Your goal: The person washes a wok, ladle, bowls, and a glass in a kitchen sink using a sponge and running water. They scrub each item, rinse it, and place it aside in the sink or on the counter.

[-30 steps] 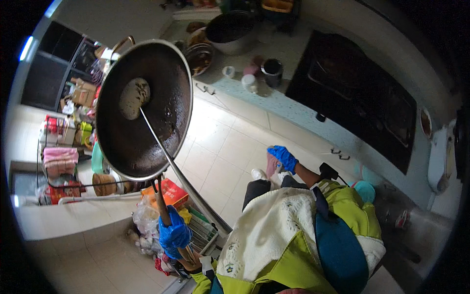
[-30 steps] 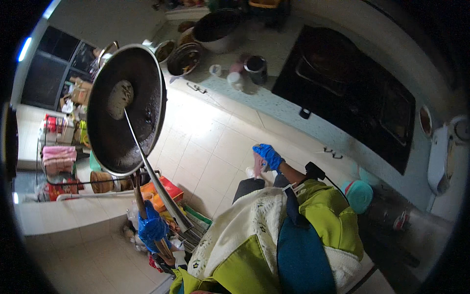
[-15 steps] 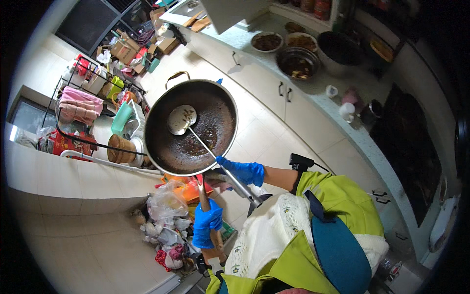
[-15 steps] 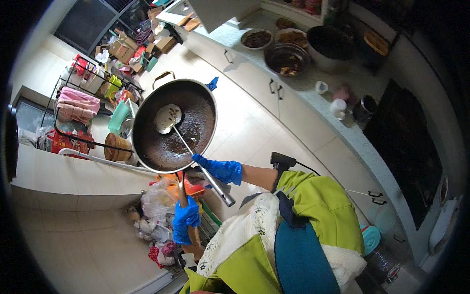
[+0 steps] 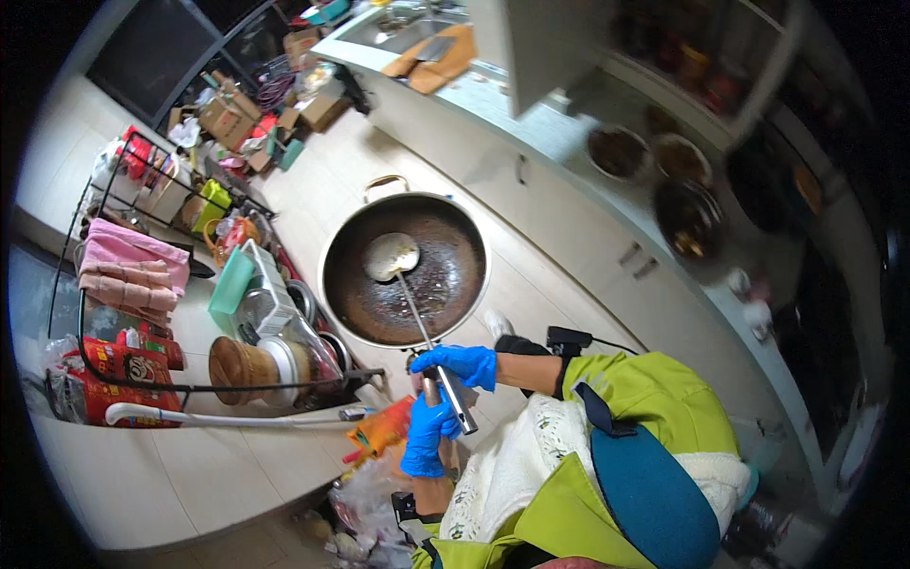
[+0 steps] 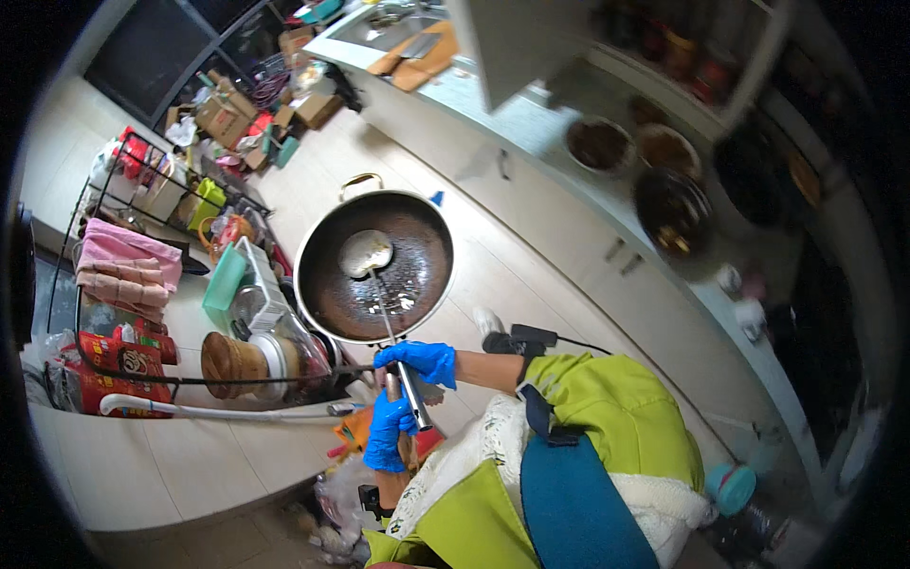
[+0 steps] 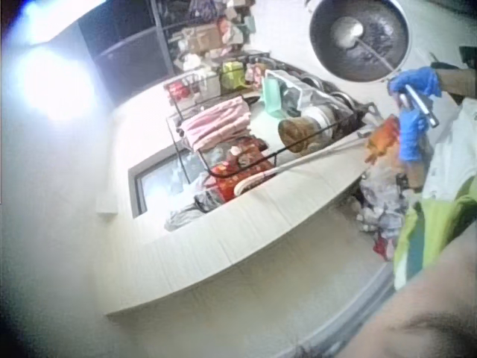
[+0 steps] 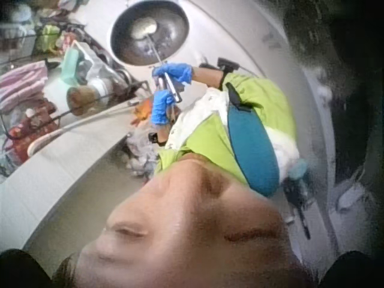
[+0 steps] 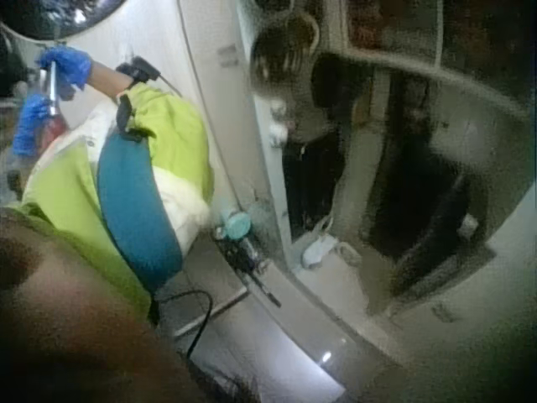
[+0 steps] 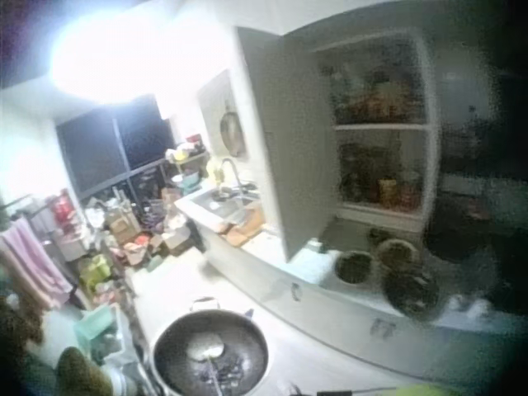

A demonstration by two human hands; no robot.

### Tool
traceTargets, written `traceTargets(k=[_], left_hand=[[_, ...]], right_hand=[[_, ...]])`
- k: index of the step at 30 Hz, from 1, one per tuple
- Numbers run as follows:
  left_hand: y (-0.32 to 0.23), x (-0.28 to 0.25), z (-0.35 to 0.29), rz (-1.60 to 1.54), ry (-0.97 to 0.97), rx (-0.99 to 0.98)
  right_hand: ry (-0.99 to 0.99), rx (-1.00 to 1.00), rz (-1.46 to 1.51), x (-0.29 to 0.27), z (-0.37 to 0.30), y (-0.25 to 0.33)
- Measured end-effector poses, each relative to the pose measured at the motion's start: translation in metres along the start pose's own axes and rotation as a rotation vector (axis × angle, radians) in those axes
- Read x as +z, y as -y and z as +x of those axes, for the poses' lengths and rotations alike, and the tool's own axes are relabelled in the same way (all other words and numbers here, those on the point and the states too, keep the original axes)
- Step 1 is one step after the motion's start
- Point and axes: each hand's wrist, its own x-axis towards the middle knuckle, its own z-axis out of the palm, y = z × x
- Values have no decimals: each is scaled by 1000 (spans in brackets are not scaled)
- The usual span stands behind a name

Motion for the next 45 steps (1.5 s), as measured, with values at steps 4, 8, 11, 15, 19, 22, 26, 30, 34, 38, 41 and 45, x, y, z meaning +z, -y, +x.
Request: traceTargets(k=[4, 8, 11, 15, 19, 22, 26, 30, 34, 38, 41, 45], left_hand=[[-78, -20, 101, 6, 7, -3], [-165, -33, 182, 10, 1, 50], [-234, -44, 236, 44, 19, 59], [-323, -74, 321, 116, 25, 48], [-417, -107, 417, 181, 93, 10], [-495, -117, 489, 316, 160, -21], [-585, -106, 583, 468, 242, -34], [-658, -80, 686, 709, 237, 57], [-716, -40, 789, 963, 311, 165], [-760, -3, 867, 1064, 400, 167], [-788, 18, 915, 1128, 501, 46], [-818, 46, 981, 1235, 677, 65]], right_hand=[[-68, -5, -60, -49, 75, 95], [-84, -26, -82, -73, 142, 195], [-98, -58, -81, -87, 190, 262], [-165, -114, -33, -118, 270, 347], [-132, -314, -153, -154, 345, 439], [-246, -373, -78, -174, 389, 512], [-377, -539, -99, -206, 428, 607], [-404, -715, -93, -260, 455, 704], [-500, -830, -193, -318, 464, 796], [-601, -931, -263, -364, 460, 859], [-803, -805, -167, -394, 460, 894], [-809, -1028, -68, -427, 467, 929]])
